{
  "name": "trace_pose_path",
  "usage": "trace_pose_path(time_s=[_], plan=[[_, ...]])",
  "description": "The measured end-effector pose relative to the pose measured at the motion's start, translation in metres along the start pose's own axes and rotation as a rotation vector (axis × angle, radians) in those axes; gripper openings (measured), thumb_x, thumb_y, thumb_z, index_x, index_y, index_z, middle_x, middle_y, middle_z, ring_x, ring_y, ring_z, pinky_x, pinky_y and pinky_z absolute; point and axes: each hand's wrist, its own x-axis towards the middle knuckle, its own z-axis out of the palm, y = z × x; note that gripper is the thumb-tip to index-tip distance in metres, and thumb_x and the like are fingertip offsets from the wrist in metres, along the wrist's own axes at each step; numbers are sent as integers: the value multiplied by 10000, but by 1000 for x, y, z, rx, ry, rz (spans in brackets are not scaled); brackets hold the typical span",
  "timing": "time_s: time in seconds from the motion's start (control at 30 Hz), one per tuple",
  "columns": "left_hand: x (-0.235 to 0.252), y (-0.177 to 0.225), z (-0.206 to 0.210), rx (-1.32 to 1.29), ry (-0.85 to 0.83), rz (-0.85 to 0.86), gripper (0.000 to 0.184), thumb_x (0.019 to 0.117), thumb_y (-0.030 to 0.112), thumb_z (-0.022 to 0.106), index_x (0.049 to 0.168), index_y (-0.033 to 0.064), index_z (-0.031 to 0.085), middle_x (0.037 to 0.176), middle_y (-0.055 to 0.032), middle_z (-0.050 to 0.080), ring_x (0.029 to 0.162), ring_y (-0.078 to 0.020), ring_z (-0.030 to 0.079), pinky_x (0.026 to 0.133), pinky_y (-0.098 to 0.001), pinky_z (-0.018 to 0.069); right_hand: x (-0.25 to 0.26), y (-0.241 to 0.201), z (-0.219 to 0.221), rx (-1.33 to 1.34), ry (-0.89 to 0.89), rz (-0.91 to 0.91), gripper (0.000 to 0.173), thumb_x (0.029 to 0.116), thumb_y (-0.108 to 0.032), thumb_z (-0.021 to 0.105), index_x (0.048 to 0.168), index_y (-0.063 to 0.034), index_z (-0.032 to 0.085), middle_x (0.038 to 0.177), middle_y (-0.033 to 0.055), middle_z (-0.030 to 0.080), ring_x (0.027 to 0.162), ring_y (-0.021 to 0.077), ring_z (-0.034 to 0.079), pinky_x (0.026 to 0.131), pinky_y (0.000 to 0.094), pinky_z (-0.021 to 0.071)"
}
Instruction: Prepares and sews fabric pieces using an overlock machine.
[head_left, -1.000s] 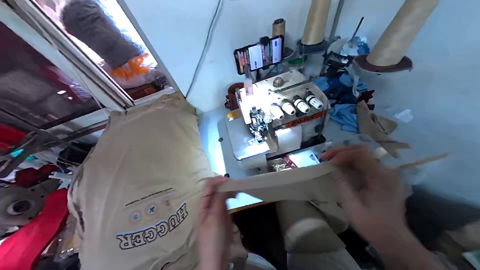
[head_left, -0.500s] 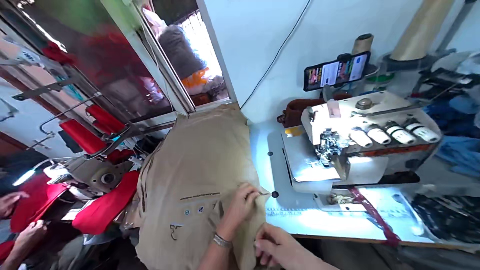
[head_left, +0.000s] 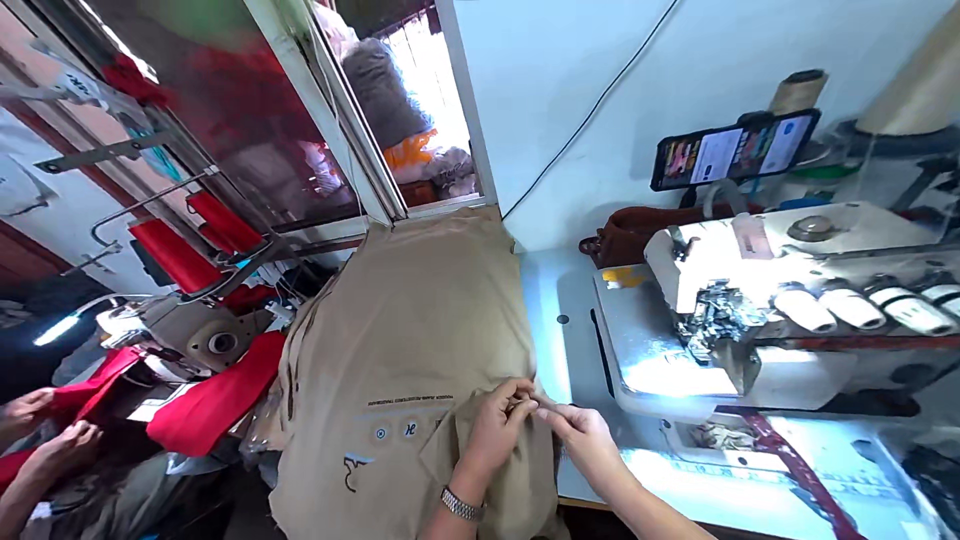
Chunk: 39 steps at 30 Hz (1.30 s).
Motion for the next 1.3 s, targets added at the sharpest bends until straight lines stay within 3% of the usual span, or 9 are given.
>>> trace_pose_path(time_s=[0.07, 0.2, 0.6, 0.8, 0.9, 1.07, 1.2, 1.27, 1.3], plan=[[-1, 8, -7, -18, -18, -45, 255, 970, 63, 620, 1206, -33, 647, 972, -56, 703, 886, -80, 664, 842, -253, 552, 7, 2, 6, 154, 106, 8, 213, 997, -150, 624, 838, -58, 731, 693, -23, 649, 614, 51, 591, 617, 263, 514], [-2, 32, -23, -47, -27, 20, 165, 974, 31, 598, 1037, -13, 743, 1018, -57, 736, 945, -57, 680, 885, -237, 560, 5, -11, 9, 331, 189, -77, 73, 910, -42, 673, 906, -26, 744, 750, 13, 712, 630, 71, 656, 606, 232, 566], [4, 32, -22, 83, 16, 50, 133, 971, 130, 673, 1041, 78, 774, 954, -2, 719, 877, -62, 670, 822, -244, 569, -3, -16, 7, 102, 104, -205, 235, 894, -91, 609, 1052, -67, 780, 923, -9, 763, 802, 25, 703, 737, 195, 584], [4, 24, -24, 211, -16, 81, 164, 989, 136, 623, 1008, 87, 779, 952, -8, 711, 895, -72, 671, 834, -276, 570, -6, -12, 17, 76, 177, -263, 147, 876, -87, 621, 981, -67, 722, 860, -15, 724, 748, 30, 674, 671, 197, 561], [3, 21, -27, 155, 3, 67, 155, 976, 110, 623, 997, 60, 768, 944, -14, 707, 898, -69, 668, 840, -269, 567, -19, 5, 30, 36, 197, -403, 140, 941, -125, 627, 981, -39, 731, 899, 17, 729, 802, 33, 693, 703, 187, 585], [1, 29, -35, 59, 51, 39, 122, 946, 66, 634, 953, 50, 755, 962, -17, 675, 898, -73, 649, 810, -241, 565, -51, 14, 41, -113, 117, -299, 296, 980, -245, 613, 834, -30, 754, 740, 16, 632, 662, 24, 560, 617, 184, 454], [9, 35, -22, 155, -3, 117, 184, 1004, 116, 543, 970, 74, 719, 1228, -46, 670, 1273, -174, 560, 1111, -400, 438, -61, -1, 22, 3, 117, -155, 193, 906, -254, 723, 826, -86, 775, 732, -51, 669, 638, -34, 572, 601, 159, 470], [21, 46, -6, 189, -22, 152, 214, 1023, 104, 497, 1010, 59, 706, 1136, -37, 710, 1258, -169, 594, 1212, -489, 323, -63, -9, 5, 81, 148, -149, 169, 894, -242, 742, 810, -98, 769, 710, -71, 678, 607, -41, 572, 573, 160, 471], [28, 56, 5, 208, -22, 144, 209, 1025, 96, 491, 1032, 50, 696, 1067, -38, 703, 1149, -153, 632, 1174, -476, 369, -64, -13, -5, 128, 174, -166, 160, 891, -235, 743, 802, -104, 767, 705, -74, 684, 609, -35, 586, 574, 168, 485]])
